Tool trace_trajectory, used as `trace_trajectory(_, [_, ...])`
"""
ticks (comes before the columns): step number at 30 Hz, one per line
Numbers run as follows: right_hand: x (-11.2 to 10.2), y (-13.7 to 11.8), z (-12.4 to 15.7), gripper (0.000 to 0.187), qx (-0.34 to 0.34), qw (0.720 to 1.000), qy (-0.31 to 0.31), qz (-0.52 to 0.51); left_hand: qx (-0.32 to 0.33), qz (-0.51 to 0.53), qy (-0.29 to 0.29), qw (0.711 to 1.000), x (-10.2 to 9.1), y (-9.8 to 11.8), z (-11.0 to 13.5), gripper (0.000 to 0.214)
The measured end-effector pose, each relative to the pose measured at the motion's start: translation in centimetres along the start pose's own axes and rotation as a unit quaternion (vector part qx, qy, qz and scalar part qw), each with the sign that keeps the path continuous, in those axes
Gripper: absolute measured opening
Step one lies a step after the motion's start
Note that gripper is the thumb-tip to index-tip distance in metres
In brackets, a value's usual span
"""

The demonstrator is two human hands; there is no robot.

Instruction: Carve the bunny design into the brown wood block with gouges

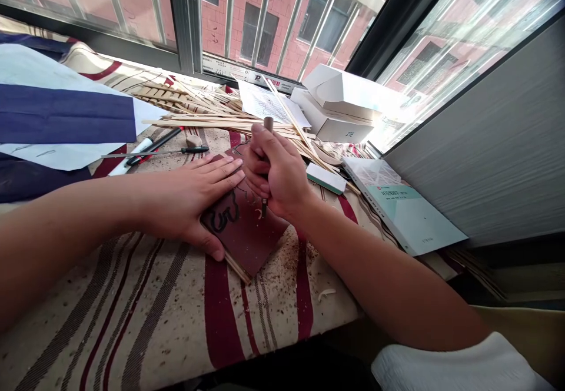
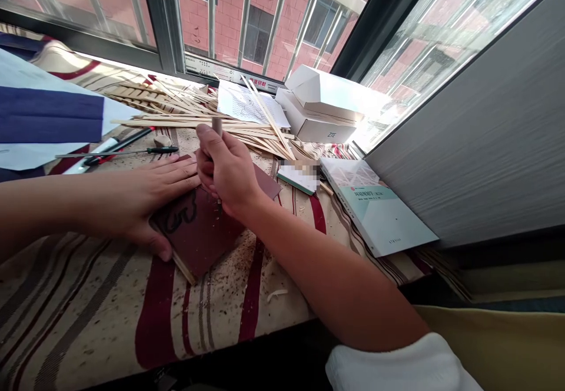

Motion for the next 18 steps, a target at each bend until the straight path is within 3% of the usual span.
trace_trajectory(11, [0.4, 1.1, 0.0, 0.051, 0.013, 0.999, 0.027, 0.043, 0.038, -0.01, 0.026, 0.999, -0.3, 0.7, 0.0, 0.147])
trace_trajectory(18, [1.9, 2.3, -0.3, 0.049, 0.034, 0.994, -0.025, 0.104, 0.078, 0.007, 0.079, 0.994, -1.1, 1.4, 0.4, 0.136])
Point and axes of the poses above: each hand's wrist, its own z-axis away from the middle knuckle, its own x-axis out of the palm, y = z × x, the point moved 10 cm from there along -z, towards the middle knuckle, and after that the axes turned 5 degrees about -z, right-handed, at the moved point
